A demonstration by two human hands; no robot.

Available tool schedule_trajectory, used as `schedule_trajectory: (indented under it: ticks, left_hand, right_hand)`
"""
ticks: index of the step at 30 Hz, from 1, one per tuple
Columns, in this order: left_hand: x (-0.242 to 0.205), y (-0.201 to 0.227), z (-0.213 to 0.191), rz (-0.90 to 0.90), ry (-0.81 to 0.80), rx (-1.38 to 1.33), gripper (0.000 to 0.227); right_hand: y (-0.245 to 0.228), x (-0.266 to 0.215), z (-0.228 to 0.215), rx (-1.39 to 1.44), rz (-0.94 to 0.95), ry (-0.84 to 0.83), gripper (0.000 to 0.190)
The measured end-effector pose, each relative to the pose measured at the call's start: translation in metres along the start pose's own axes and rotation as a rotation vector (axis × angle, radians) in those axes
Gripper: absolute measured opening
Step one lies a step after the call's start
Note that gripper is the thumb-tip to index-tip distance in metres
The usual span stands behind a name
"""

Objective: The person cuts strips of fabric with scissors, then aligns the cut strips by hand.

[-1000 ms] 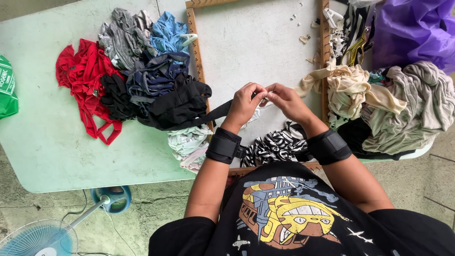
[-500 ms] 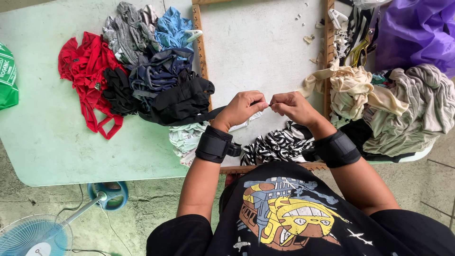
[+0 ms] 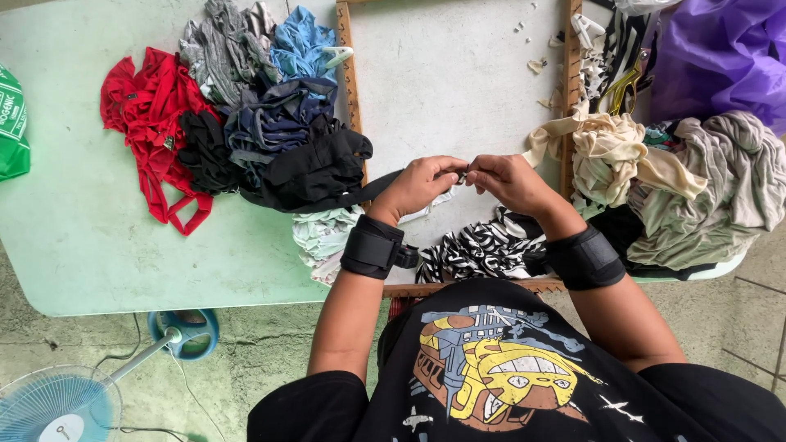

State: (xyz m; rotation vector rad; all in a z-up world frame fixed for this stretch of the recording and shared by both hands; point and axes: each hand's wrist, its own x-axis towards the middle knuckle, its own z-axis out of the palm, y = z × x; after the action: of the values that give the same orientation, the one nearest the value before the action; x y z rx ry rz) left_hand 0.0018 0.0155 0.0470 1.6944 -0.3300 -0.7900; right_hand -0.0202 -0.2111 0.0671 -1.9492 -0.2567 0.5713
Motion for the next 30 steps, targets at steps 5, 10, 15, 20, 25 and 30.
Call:
schedule_trajectory:
  ticks: [5,10,15,20,25,30]
  left_hand:
    - [0.004,-0.002,0.010,0.098,-0.004,-0.026,0.034]
    - [0.002,-0.011,0.010,-0.001,0.023,0.059,0.027]
    - [-0.004,-0.004,0.012,0.036,-0.031,-0.043,0.030]
    - [-0.007,-0.003,0.016,0.053,-0.017,-0.023,0.032]
    - [-0.009,-0.005,0.018,0.126,0.006,0.007,0.032]
    - [-0.008,-0.005,0.025,0.072,-0.034,-0.073,0.031]
  right_hand:
    - [-0.008,-0.001,-0.001,-0.101,0.009,0.036,0.021]
    - [0.000,-0.008,-0.001,-0.106,0.054,0.059,0.026]
    - [0.012,-0.011,0.008,0.110,0.051,0.012,0.035]
    - [0.018,-0.016,0.007,0.215,-0.006,0.015,0.041]
    - [0.028,-0.022,0.005,0.217,-0.005,0.033,0.048]
    - [0.050,-0.023,-0.003,0.251,0.030,0.022,0.041]
